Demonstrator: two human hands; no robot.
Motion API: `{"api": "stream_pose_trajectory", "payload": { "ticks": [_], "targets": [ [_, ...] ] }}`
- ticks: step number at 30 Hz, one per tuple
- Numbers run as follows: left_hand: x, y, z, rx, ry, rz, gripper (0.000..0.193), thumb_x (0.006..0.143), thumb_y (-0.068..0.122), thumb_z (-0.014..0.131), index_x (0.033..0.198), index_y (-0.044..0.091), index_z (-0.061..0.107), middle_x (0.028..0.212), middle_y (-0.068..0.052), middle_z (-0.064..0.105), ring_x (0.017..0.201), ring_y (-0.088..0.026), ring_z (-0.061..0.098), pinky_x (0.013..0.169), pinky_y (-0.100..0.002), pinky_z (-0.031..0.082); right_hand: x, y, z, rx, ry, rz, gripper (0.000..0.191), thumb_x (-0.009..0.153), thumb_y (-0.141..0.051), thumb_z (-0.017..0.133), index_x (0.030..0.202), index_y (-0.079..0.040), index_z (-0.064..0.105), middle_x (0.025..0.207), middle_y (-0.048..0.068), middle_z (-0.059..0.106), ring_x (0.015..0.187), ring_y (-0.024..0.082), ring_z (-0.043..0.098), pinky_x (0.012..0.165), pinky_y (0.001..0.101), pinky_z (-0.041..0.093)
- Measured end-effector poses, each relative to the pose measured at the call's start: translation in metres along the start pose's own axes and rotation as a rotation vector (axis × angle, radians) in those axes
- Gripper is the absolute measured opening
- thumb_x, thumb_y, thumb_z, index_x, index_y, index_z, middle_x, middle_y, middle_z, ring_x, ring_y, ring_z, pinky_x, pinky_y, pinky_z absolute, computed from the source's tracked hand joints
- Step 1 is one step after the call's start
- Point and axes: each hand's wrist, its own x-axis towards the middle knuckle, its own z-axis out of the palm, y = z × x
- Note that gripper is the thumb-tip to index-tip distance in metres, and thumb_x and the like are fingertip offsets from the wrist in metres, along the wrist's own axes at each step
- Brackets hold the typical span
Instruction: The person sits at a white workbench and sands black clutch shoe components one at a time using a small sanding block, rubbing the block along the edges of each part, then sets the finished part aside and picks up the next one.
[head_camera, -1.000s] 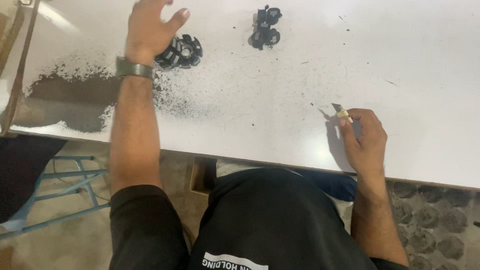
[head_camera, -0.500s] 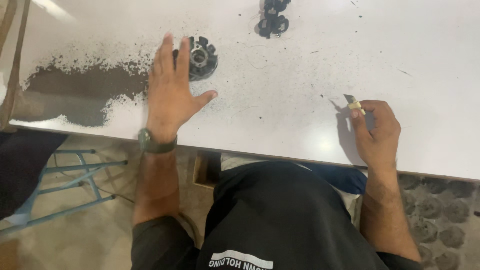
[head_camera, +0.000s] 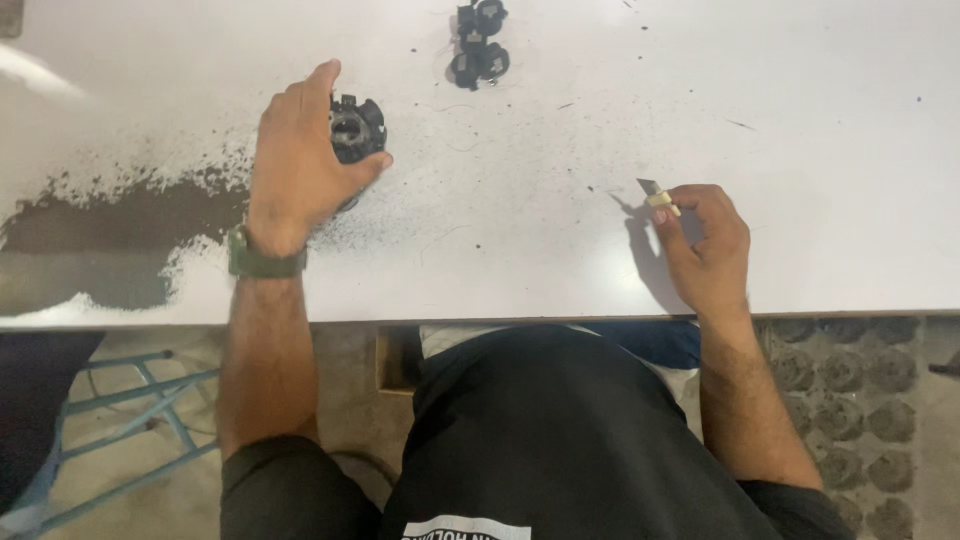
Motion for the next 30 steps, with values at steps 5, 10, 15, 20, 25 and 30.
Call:
{"api": "stream_pose_trajectory", "payload": {
  "ticks": [5,10,15,20,25,30],
  "targets": [
    [-0.033,0.089,0.038,-0.180,-0.075,0.079,0.113,0.073,0.050,0.092,0.155,0.003,0.032,0.151,-0.023,0.046,0.140,-0.038,0.045,0.115,-0.054,0.037,-0.004,0.007,-0.001,-0.022,0.061,0.011,0.011,0.103,-0.006,0.074,0.109,-0.001,0.066,0.111,0.013,0.066,0.102,0.027,0.066,0.087,0.0367,0.052],
    [-0.056,0.158,0.093,-0.225,-0.212,0.170,0.106,0.083,0.055,0.081,0.162,0.009,0.025,0.158,-0.016,0.044,0.147,-0.033,0.042,0.129,-0.051,0.032,-0.007,0.014,-0.001,-0.026,0.029,0.005,0.009,0.109,-0.006,0.074,0.105,0.000,0.069,0.105,0.011,0.066,0.100,0.024,0.063,0.089,0.0350,0.050],
    [-0.033,0.108,0.074,-0.033,-0.139,0.231,0.110,0.087,0.064,0.080,0.160,0.008,0.020,0.162,-0.025,0.027,0.151,-0.039,0.027,0.119,-0.061,0.019,-0.007,0.018,0.000,-0.002,0.029,-0.007,0.007,0.107,-0.004,0.073,0.105,0.001,0.068,0.108,0.011,0.066,0.103,0.023,0.064,0.094,0.0353,0.050],
    [0.015,0.007,0.015,0.202,-0.101,-0.048,0.114,0.079,0.056,0.087,0.161,0.003,0.027,0.153,-0.029,0.041,0.140,-0.043,0.040,0.115,-0.058,0.034,-0.008,0.019,0.001,0.002,0.047,-0.007,0.010,0.109,-0.005,0.074,0.105,0.001,0.067,0.106,0.012,0.066,0.101,0.023,0.064,0.091,0.0332,0.050],
    [0.019,0.003,0.004,-0.053,-0.163,0.015,0.105,0.079,0.036,0.089,0.162,0.005,0.033,0.135,-0.020,0.061,0.127,-0.034,0.056,0.112,-0.049,0.046,-0.009,0.019,-0.001,0.036,0.061,-0.056,0.010,0.112,-0.007,0.072,0.107,0.000,0.068,0.109,0.012,0.067,0.104,0.024,0.065,0.093,0.0339,0.051],
    [-0.026,0.068,0.038,-0.198,-0.277,0.223,0.112,0.077,0.034,0.091,0.161,0.005,0.023,0.138,-0.018,0.058,0.129,-0.033,0.052,0.113,-0.045,0.041,-0.014,0.021,0.000,0.044,0.075,-0.130,0.011,0.113,-0.011,0.070,0.110,0.000,0.068,0.112,0.013,0.069,0.109,0.023,0.067,0.097,0.0339,0.053]
  ]
}}
